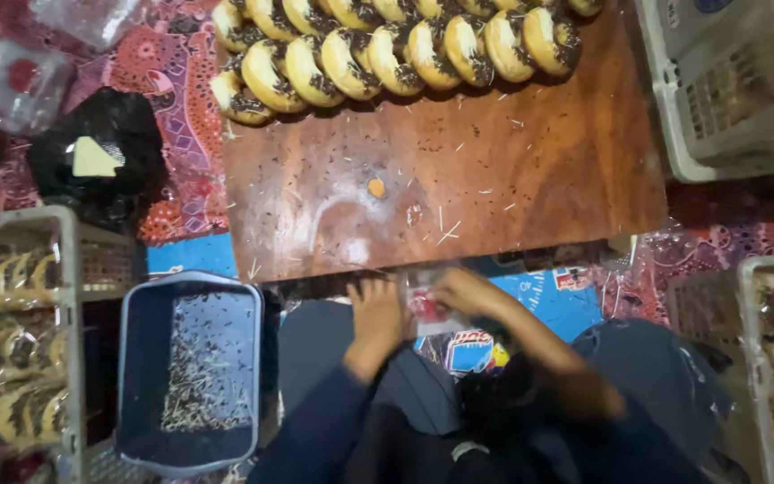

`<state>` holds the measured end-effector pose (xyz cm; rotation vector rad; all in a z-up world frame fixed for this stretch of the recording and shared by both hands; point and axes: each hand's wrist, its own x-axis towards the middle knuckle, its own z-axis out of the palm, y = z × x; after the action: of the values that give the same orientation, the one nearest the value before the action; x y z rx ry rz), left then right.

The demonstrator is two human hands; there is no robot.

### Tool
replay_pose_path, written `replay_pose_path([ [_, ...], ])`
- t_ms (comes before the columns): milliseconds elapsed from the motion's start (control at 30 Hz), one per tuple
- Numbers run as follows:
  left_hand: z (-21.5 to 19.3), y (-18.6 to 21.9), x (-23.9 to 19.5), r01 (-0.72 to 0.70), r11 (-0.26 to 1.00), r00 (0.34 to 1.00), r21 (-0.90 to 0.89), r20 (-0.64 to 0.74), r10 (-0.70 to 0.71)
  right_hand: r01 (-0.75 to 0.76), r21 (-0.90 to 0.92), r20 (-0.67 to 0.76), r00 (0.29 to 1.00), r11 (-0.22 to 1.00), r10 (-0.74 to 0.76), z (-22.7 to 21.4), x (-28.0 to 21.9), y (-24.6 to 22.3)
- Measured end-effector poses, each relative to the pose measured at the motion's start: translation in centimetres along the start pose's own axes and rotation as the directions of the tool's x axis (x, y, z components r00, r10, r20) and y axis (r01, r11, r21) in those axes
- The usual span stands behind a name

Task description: The person sits on the floor and repeatedly picks up chocolate-frosted donuts from a wooden board. They place each donut into a small clear plastic bag and then transfer the bagged donut into a white plastic crate.

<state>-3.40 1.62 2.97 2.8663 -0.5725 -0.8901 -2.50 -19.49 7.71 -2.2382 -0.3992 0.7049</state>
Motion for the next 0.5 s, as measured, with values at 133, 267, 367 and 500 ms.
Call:
replay_pose_path([
  [133, -0.4, 1.2, -6.2, 0.163, -0.598, 0.987, -0.785, 0.130, 0.098, 0.028, -0.567, -0.237, 0.951, 0.823, -0.196, 2.1, -9.2, -5.1],
  [267, -2.6, -0.5, -5.5, -0.020, -0.882, 0.997, -0.470, 0.062, -0.055, 0.171, 0.431, -0.124, 0.984, 0.886, -0.129, -5.7, -6.8, -5.3],
  [367, -4.7, -3.6, -4.6, -0.210, -0.833, 0.934, -0.512, 0.146, -0.325, 0.137, 0.347, -0.914, 0.274, 0.928, 0.301, -19.0, 1.0, 0.1],
  [500, -6.9, -5.3, -5.3, -0.183, -0.827, 0.940, -0.531, 0.153, -0.306, -0.435, 0.518, -0.745, 0.194, 0.737, 0.638, -30.4, 7.6, 6.1],
])
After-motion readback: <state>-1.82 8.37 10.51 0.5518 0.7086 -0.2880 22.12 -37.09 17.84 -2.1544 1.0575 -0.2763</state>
